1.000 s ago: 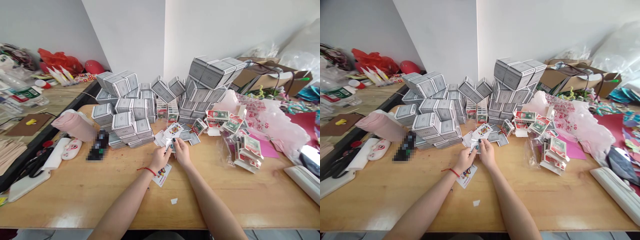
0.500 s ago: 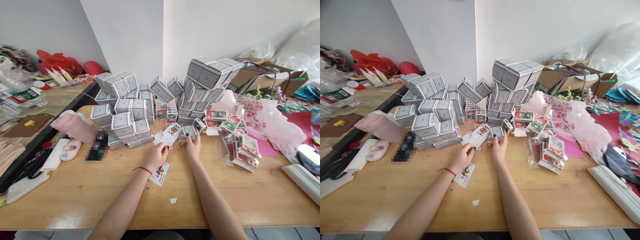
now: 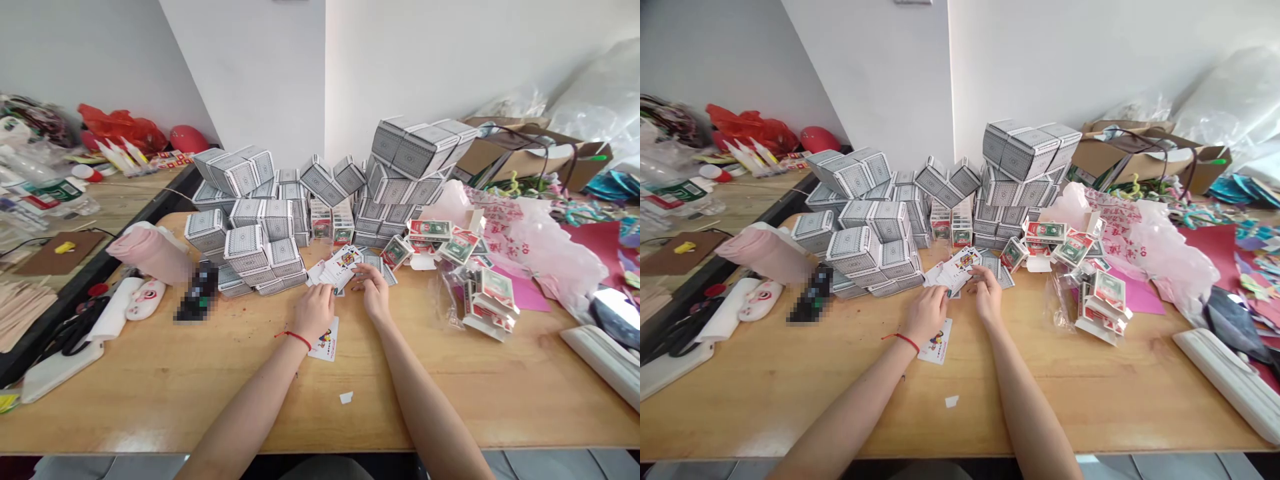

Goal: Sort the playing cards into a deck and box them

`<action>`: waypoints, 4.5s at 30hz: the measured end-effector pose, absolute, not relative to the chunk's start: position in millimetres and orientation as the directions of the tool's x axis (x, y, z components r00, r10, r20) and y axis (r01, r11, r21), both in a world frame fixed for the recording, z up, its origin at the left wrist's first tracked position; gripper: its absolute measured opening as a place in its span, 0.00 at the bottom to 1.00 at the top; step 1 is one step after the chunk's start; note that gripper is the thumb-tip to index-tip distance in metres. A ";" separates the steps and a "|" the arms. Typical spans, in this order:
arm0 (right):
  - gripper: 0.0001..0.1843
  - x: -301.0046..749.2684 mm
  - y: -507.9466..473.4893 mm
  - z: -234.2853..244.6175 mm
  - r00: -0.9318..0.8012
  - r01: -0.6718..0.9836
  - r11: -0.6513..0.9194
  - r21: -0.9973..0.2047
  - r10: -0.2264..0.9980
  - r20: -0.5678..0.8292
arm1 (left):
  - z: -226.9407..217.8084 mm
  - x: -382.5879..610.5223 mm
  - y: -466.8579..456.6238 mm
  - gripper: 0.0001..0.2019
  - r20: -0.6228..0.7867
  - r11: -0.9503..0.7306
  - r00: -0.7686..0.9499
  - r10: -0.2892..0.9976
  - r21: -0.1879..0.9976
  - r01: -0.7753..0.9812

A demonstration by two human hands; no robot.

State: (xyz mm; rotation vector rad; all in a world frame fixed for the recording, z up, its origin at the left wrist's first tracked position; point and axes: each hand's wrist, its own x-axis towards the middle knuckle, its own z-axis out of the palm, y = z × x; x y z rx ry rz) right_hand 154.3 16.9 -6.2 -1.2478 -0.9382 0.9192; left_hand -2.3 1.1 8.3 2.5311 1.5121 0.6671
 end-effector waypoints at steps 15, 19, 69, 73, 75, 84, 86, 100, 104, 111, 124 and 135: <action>0.16 157.4 20.6 -11.0 0.468 -0.033 0.054 -0.998 0.883 0.032 | 4.1 33.4 33.3 0.13 0.427 -0.564 0.447 0.786 0.201 0.801; 0.16 157.2 21.5 -9.8 0.460 -0.057 0.059 -0.997 0.888 0.026 | 0.0 46.5 60.3 0.15 0.447 -0.587 0.460 0.767 0.202 0.784; 0.16 141.1 21.9 -5.1 0.172 -0.571 0.050 -0.820 0.983 -0.060 | 17.4 35.0 29.1 0.10 0.645 -0.594 0.333 0.688 0.236 0.769; 0.09 142.6 23.5 -13.2 0.196 -0.584 0.034 -0.811 0.975 -0.101 | 12.1 45.0 21.7 0.10 0.672 -0.625 0.335 0.661 0.246 0.741; 0.08 145.3 24.6 -16.7 0.235 -0.557 0.044 -0.830 0.966 -0.106 | 10.6 47.0 19.2 0.10 0.665 -0.647 0.347 0.661 0.272 0.712; 0.14 140.3 21.2 -11.9 0.082 -0.575 -0.042 -0.817 0.991 -0.109 | 18.0 24.9 16.4 0.15 0.643 -0.543 0.052 0.764 0.597 0.591; 0.15 138.2 19.7 -9.8 0.051 -0.582 -0.052 -0.811 0.994 -0.100 | 15.8 19.9 20.0 0.16 0.608 -0.472 -0.073 0.790 0.681 0.560; 0.19 145.3 17.4 -10.2 0.049 -0.484 -0.077 -0.872 0.992 -0.114 | -3.5 15.7 33.7 0.15 0.334 -0.305 -0.113 0.936 0.927 0.218; 0.19 147.7 16.7 -10.9 0.038 -0.469 -0.093 -0.878 0.991 -0.126 | -1.9 16.3 31.9 0.15 0.352 -0.315 -0.119 0.928 0.915 0.253; 0.19 147.5 16.2 -11.1 0.000 -0.480 -0.097 -0.872 0.994 -0.111 | 4.0 12.7 28.6 0.14 0.405 -0.335 -0.090 0.910 0.846 0.414; 0.17 146.5 18.8 -15.0 0.009 -0.434 -0.093 -0.896 0.994 -0.107 | -5.6 9.4 28.3 0.17 0.291 -0.253 -0.110 0.950 0.928 0.274; 0.17 149.0 18.7 -16.8 0.007 -0.386 -0.102 -0.917 0.993 -0.114 | -5.5 9.1 42.6 0.10 0.111 -0.110 -0.021 0.994 0.992 0.069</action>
